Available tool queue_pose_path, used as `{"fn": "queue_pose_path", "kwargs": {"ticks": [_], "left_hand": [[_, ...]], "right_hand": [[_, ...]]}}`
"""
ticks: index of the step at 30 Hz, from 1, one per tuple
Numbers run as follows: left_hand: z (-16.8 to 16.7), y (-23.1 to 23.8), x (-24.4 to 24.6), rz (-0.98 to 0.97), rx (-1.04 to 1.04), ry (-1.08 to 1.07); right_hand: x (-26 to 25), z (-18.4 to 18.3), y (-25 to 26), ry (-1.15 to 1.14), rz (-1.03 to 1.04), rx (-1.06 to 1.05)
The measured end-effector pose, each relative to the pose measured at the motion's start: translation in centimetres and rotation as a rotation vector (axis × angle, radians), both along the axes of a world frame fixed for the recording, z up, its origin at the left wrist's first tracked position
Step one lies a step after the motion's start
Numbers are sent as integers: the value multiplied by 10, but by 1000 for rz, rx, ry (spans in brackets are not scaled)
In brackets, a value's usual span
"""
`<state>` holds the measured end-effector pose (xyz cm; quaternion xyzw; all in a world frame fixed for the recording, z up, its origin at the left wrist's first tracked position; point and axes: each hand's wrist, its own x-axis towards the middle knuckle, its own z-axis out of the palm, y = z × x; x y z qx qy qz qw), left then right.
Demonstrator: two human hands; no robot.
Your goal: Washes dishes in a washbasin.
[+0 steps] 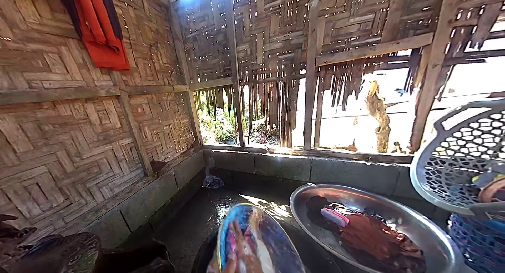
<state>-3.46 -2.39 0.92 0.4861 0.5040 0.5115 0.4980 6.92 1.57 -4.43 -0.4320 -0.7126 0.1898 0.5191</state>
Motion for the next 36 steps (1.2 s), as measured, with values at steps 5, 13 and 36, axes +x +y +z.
{"fn": "queue_pose_path", "kwargs": {"ticks": [5,13,36], "left_hand": [[6,18,-22,262,41,-55],[8,-2,2,-74,-117,-36],[-56,80,-12,258,-375,-67]], "right_hand": [[25,-38,-1,-316,133,-160],[63,-23,34,-291,-262,71],[127,44,46,637,-350,-356]]}}
